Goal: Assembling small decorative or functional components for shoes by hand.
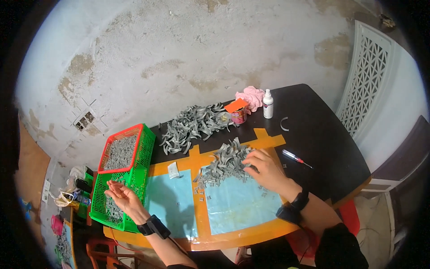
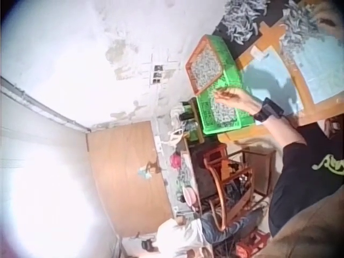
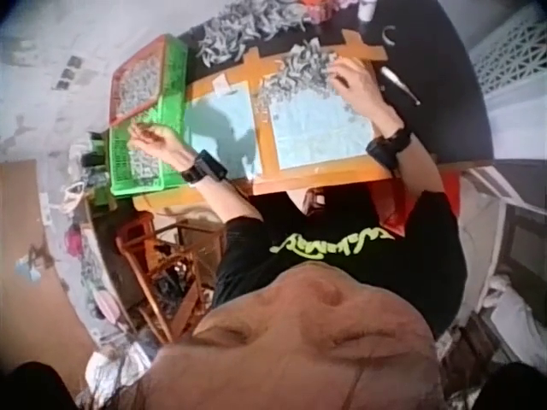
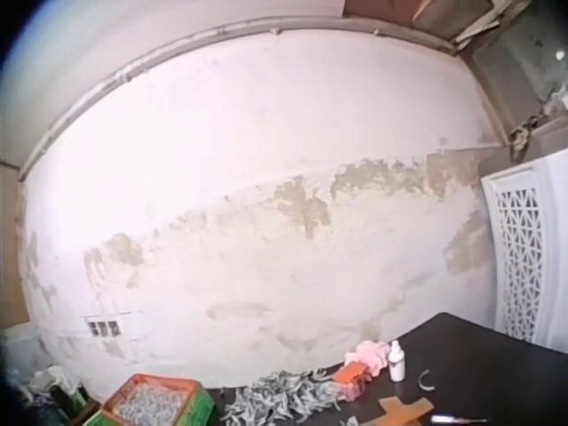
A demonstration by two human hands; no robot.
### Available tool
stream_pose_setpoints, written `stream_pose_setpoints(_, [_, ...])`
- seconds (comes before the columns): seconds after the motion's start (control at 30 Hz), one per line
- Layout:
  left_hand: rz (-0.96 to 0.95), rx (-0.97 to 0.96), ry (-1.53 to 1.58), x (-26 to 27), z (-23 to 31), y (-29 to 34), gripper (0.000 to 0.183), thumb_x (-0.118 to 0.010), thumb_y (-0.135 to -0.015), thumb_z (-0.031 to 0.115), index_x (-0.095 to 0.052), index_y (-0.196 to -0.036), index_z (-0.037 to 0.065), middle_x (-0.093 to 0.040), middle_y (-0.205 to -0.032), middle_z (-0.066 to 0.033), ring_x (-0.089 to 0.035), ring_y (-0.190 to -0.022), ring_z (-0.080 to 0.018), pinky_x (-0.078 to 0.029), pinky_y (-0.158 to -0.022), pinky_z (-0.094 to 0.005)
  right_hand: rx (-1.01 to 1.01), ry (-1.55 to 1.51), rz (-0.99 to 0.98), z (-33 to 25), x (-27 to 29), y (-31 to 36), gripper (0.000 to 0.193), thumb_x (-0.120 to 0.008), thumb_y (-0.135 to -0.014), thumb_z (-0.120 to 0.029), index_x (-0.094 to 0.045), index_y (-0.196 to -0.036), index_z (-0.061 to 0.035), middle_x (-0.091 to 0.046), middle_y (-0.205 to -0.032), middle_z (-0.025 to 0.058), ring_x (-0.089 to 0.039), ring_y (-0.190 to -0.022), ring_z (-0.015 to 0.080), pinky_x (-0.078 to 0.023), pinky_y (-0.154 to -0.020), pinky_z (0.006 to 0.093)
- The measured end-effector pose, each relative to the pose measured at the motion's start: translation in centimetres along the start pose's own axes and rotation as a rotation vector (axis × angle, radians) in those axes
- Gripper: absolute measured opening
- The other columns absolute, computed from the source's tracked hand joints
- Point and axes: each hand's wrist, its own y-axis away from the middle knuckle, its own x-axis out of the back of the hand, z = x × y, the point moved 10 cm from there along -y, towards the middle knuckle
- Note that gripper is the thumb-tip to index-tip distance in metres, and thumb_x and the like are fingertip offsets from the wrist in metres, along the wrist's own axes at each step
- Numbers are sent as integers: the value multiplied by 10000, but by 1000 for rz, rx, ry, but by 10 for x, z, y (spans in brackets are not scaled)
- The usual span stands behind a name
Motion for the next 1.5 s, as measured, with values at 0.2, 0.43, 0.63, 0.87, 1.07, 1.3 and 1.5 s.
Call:
stream_pose_setpoints(0.2, [-262,354,-167,13,-76,12,181,-594,-924,141,-563,-1023,-7,-631,-947,-81,-608,-808,-118,-519,-648,-205,1,116,-102,-2,-16,0,141,-710,-756,-108,-649,-859,-33,-554,-938,72,-521,-942,259,-435,-836,357])
stream_pose_setpoints(0.43, [-863,796,-995,-10,-190,182,219,-658,-857,49,-628,-1074,56,-631,-953,-31,-600,-837,-104,-486,-704,-222,28,-42,-71,-2,-16,1,105,-718,-737,-57,-638,-805,-44,-593,-877,47,-544,-932,242,-442,-820,334])
stream_pose_setpoints(0.63, [-1244,651,-1245,-16,-203,234,222,-698,-826,75,-674,-1041,22,-666,-850,-28,-600,-758,-88,-483,-687,-224,56,-186,-138,-17,-24,5,106,-691,-758,-64,-620,-831,-35,-589,-866,79,-548,-950,260,-453,-796,366])
stream_pose_setpoints(0.87, [-1204,728,-1374,2,-209,229,164,-701,-826,81,-693,-972,8,-676,-800,-25,-597,-706,-72,-493,-640,-225,-75,-267,-202,-17,-30,10,126,-664,-811,-85,-606,-908,-30,-595,-875,96,-579,-910,261,-466,-762,358])
stream_pose_setpoints(1.07, [-1328,472,-1345,-22,-201,231,133,-687,-840,96,-684,-939,7,-661,-792,-49,-609,-703,-95,-493,-633,-236,-135,-245,-228,-12,-32,11,123,-661,-828,-78,-621,-924,-12,-581,-868,86,-576,-880,220,-472,-760,331])
stream_pose_setpoints(1.3, [-1412,471,-1379,-23,-204,240,130,-660,-863,127,-647,-902,4,-636,-752,-63,-545,-630,-119,-446,-586,-261,132,-144,-125,-29,-22,6,152,-713,-762,-99,-632,-861,-18,-588,-861,85,-548,-878,263,-461,-748,354])
stream_pose_setpoints(1.5, [-1426,454,-1420,-24,-202,244,145,-658,-864,156,-650,-918,22,-620,-733,-86,-529,-606,-158,-440,-581,-279,119,-117,-140,-29,-25,11,93,-709,-752,-74,-649,-788,-13,-568,-833,85,-534,-854,261,-454,-749,351])
